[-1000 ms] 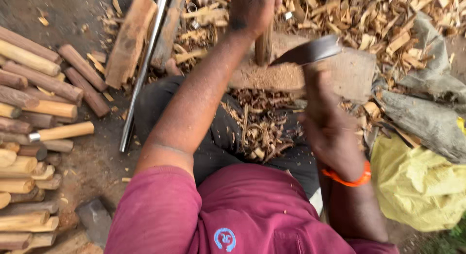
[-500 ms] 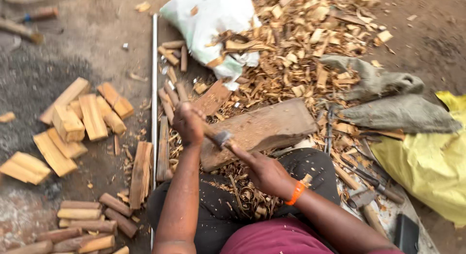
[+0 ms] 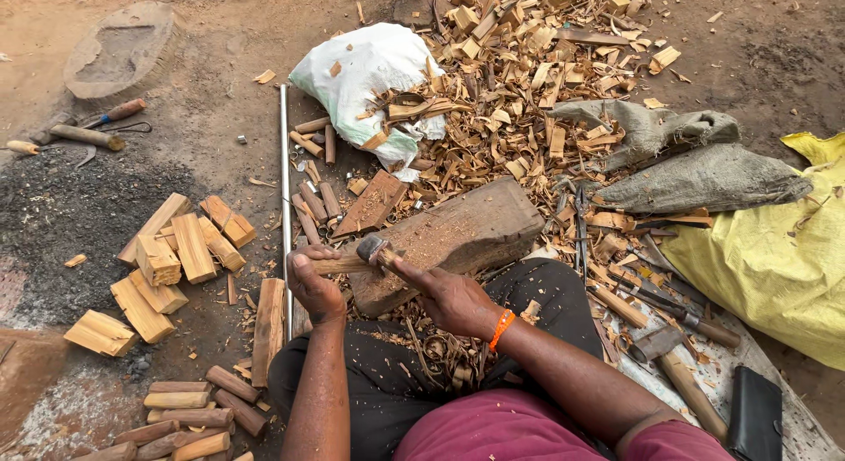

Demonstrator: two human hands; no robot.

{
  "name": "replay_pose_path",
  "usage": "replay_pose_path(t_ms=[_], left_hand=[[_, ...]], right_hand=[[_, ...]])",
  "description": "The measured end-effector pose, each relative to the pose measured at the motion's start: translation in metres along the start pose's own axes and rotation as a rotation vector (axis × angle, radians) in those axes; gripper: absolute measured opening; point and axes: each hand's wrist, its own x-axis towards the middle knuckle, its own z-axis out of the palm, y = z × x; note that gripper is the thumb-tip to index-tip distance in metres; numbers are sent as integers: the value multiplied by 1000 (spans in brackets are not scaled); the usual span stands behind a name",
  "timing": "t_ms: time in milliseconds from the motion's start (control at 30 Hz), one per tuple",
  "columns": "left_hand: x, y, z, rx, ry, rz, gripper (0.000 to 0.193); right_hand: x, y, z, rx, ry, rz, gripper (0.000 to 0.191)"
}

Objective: The person sits on the ground and uses a hammer to strike a chisel, shaping a small wooden dowel held against a larger wooden block. Wood shavings accumulate around the work area as the dowel is gradually refined.

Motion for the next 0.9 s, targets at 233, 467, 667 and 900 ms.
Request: replay_pose_path(t_ms=[233, 467, 667, 900], left_hand=[[19, -15, -3, -6, 99, -180, 44], [66, -54, 4, -227, 347, -554, 38], [69, -63, 7, -506, 400, -633, 43], [58, -59, 28, -486, -238, -425, 54]], right_hand=[[0, 5, -1, 17, -47, 93, 80], [-8, 10, -8, 0, -33, 96, 85], [-6, 7, -17, 66, -35, 132, 85], [-5, 7, -34, 240, -260, 396, 95]])
